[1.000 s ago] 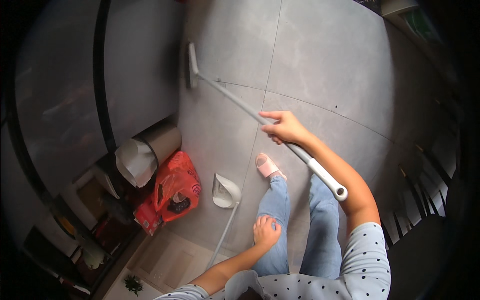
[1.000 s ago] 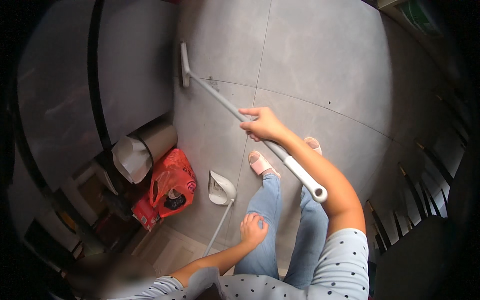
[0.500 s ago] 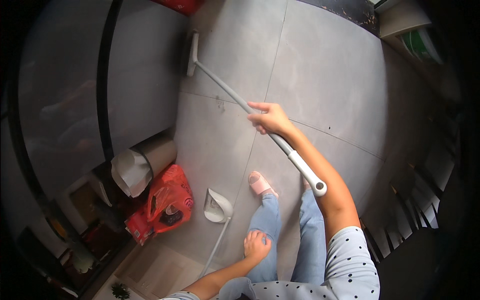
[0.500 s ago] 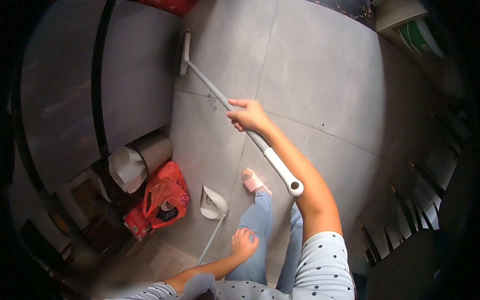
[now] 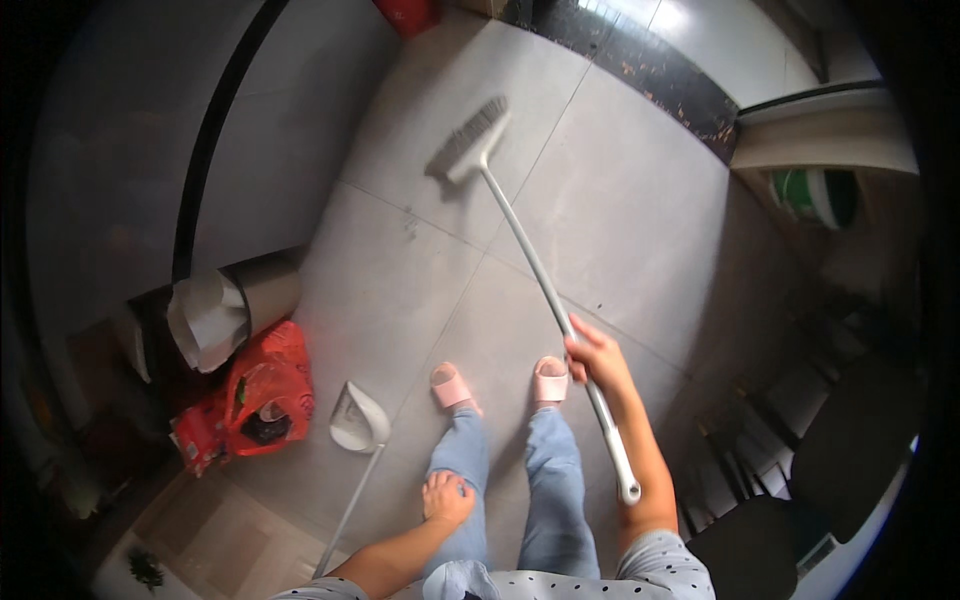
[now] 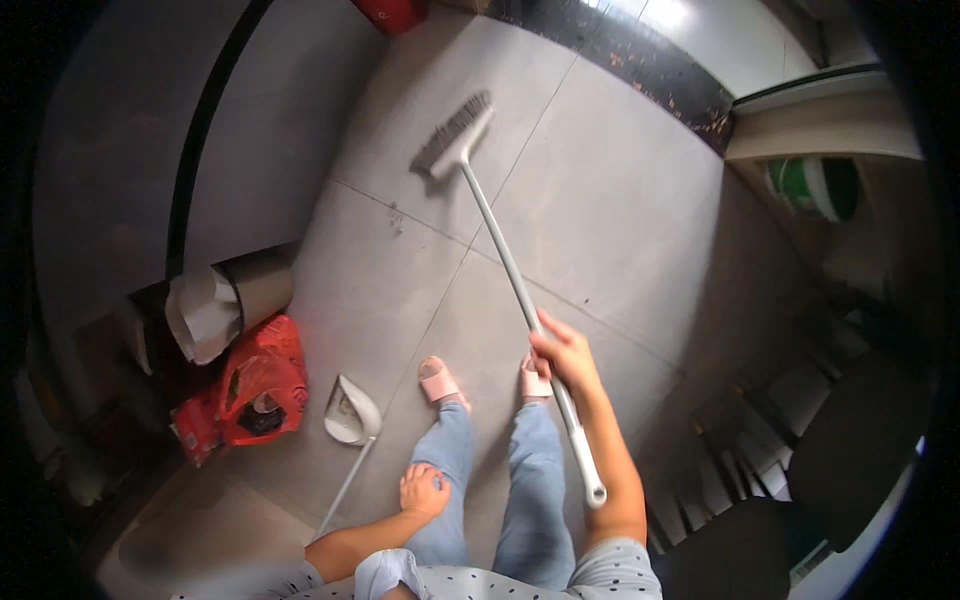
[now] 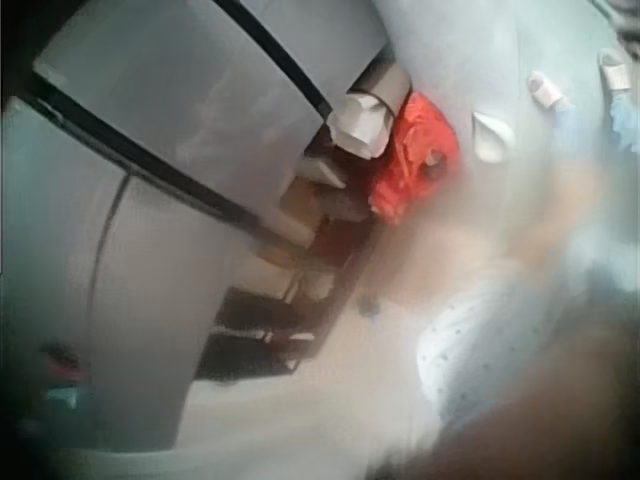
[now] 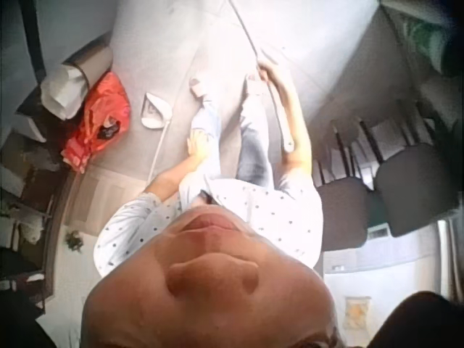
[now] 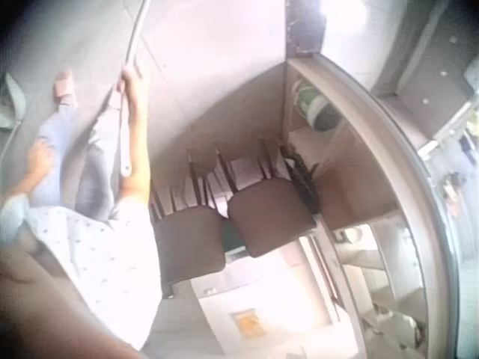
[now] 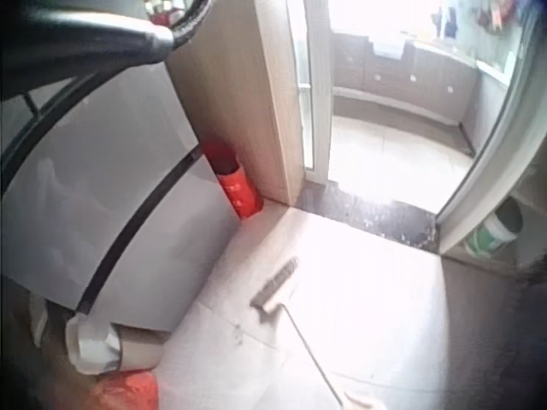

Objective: The person sweeps the tiled floor using a broom and dustpan. They first move a red plastic bag and a white cloth to clear the area, then sweep debris into the dustpan and empty it into a trash bin. The person continues sweeping the floor in the kitchen area.

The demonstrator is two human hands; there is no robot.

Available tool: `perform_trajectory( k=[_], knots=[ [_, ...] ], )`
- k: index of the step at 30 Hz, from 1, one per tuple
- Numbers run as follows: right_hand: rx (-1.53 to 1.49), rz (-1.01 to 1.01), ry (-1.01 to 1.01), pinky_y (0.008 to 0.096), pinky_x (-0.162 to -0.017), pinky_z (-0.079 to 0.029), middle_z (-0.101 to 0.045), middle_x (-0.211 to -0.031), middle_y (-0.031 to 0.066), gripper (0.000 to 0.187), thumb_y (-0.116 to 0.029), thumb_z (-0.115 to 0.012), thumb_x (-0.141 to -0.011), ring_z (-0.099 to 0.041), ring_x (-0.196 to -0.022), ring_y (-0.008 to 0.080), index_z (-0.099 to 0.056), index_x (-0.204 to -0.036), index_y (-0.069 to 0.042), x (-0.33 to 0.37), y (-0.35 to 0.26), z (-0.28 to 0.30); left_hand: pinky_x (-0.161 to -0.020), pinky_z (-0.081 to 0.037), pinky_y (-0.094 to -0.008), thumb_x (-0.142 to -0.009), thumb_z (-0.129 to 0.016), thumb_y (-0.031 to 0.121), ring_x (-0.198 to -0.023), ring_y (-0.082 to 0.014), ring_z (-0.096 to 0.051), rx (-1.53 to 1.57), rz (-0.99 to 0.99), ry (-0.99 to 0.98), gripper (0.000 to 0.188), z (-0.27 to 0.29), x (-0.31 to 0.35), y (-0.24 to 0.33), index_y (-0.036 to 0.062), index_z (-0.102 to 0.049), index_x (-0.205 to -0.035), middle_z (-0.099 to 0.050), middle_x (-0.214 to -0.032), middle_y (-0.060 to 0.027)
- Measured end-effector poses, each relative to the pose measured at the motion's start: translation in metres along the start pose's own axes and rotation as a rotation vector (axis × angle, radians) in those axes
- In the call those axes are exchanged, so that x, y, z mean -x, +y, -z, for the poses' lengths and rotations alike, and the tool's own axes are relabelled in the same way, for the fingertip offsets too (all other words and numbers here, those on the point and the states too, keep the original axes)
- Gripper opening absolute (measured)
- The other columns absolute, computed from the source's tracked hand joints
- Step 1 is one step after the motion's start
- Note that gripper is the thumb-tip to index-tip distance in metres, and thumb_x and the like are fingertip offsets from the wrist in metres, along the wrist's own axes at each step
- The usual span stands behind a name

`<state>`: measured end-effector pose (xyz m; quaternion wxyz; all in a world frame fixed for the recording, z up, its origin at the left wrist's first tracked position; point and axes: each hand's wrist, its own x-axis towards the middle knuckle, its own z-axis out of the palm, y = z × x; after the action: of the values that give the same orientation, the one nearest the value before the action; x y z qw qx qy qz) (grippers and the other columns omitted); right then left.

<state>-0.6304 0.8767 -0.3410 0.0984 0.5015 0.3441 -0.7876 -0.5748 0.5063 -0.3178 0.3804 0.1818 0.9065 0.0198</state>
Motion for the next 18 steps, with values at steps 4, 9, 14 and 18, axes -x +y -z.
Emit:
perform_trajectory(
  k=[4,9,14,18],
  knots=[
    [-0.047,-0.068,0.055,0.0211,-0.037,-0.029,-0.05,-0.057,0.0042,0.045,-0.007,-0.056,-0.08,-0.041,-0.042,0.0074,-0.042,-0.123,-0.007,0.097,-0.034,-0.009,-0.079,-0.036,-0.0375,-0.064,-0.057,0.022,-0.091,-0.0229,-0.047,0.017,0.008,0.014,0.009,-0.001,-0.001,0.002,0.0133,-0.058,-0.066,-0.054,-0.085,-0.0031],
    [0.581,0.216,0.114,0.022,-0.039,-0.036,-0.05,-0.057,0.0004,0.043,-0.012,-0.055,-0.08,-0.044,-0.043,0.0061,-0.044,-0.121,-0.006,0.093,-0.112,-0.035,-0.081,-0.035,-0.0369,-0.063,-0.056,0.025,-0.092,-0.0228,-0.046,0.031,0.016,0.002,0.013,0.0,0.001,0.007,0.0132,-0.061,-0.068,-0.055,-0.086,-0.0039],
    [1.406,0.572,0.357,0.0432,-0.069,-0.045,-0.056,-0.081,0.0259,0.035,-0.003,-0.049,-0.071,-0.055,-0.079,0.0394,-0.045,-0.106,0.001,0.012,-0.18,-0.048,-0.081,-0.034,-0.036,-0.064,-0.056,0.025,-0.091,-0.0226,-0.045,0.061,0.028,0.04,0.013,0.003,-0.001,0.004,0.0135,-0.061,-0.067,-0.054,-0.085,-0.0037],
    [1.318,0.257,0.366,0.0371,-0.049,-0.047,-0.056,-0.063,0.021,0.027,-0.003,-0.043,-0.074,-0.058,-0.054,0.0286,-0.043,-0.1,0.002,-0.06,-0.182,-0.045,-0.081,-0.034,-0.0359,-0.064,-0.056,0.025,-0.092,-0.0225,-0.045,0.088,0.046,0.049,0.014,0.001,-0.004,0.004,0.0132,-0.061,-0.068,-0.054,-0.086,-0.0037]
  ],
)
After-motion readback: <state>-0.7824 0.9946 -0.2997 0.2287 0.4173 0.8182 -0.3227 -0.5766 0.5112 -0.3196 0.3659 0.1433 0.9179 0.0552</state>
